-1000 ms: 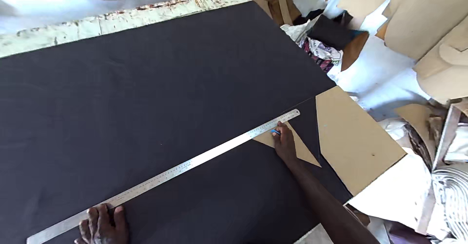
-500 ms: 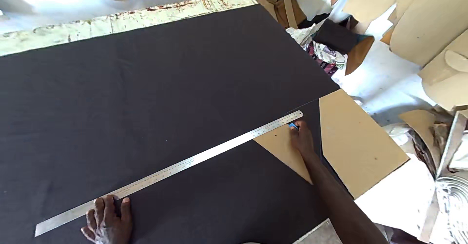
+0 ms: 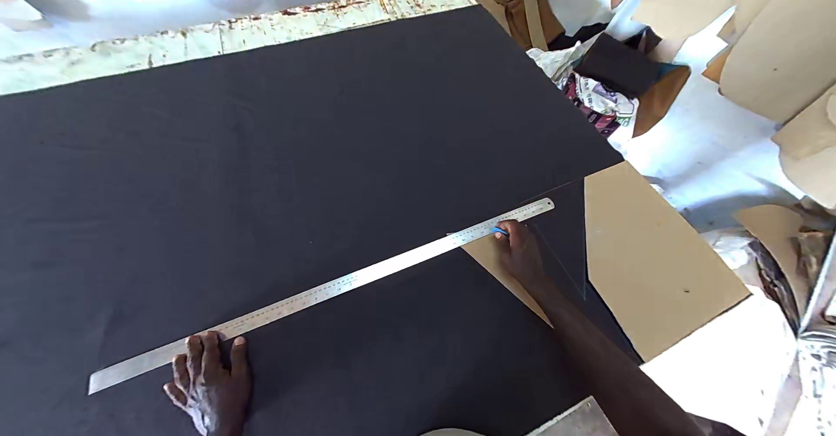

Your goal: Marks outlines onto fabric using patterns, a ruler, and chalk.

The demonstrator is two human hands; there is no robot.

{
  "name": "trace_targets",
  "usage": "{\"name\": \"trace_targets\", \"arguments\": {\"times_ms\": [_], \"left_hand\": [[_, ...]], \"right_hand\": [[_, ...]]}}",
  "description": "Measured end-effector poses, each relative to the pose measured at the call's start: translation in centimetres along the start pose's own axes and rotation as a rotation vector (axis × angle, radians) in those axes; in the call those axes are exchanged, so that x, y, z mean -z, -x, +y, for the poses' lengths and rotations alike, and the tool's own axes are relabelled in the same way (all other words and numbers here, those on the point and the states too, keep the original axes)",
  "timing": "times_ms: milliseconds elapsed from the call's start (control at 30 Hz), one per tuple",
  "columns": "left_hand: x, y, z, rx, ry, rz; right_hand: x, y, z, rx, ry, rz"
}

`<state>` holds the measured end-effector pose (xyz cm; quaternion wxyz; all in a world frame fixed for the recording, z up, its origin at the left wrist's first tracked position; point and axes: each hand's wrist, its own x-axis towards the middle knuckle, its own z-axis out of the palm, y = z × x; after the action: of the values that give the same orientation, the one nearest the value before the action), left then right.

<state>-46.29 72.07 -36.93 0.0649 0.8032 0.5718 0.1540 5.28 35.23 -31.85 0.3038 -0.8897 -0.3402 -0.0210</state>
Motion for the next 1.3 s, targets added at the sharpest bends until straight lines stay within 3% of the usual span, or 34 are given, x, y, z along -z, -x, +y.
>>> {"name": "trace_targets", "arguments": {"times_ms": [200,533,800,967,1167,1300], "left_hand": [[0.1,0.1,0.2,0.004,0.013,-0.005],[-0.1,0.1,-0.1,-0.015,0.013,0.011],[0.0,0.0,-0.1,-0.007,0.014,0.003],[0.2,0.0,0.4,0.002,0.016,-0.005],[0.4,0.2,0.5,0.004,0.007,0.002],[0.4,0.1,0.6,0.009,0.0,-0.004]], "right_hand": [[0.1,-0.7,2.4,-0.028,0.152,0.044],[1.1,0.4,1.7,0.017,0.179,0.052],[3.3,0.6,1.7,-0.015,0.157,-0.147],[4.1,3.2,1.0,-0.148,-0.005,-0.416],[1.2,4.7,-2.3,0.024,-0.118,-0.25],[-0.2,6.4,-5.0,-0.011,-0.102,-0.201]]}}
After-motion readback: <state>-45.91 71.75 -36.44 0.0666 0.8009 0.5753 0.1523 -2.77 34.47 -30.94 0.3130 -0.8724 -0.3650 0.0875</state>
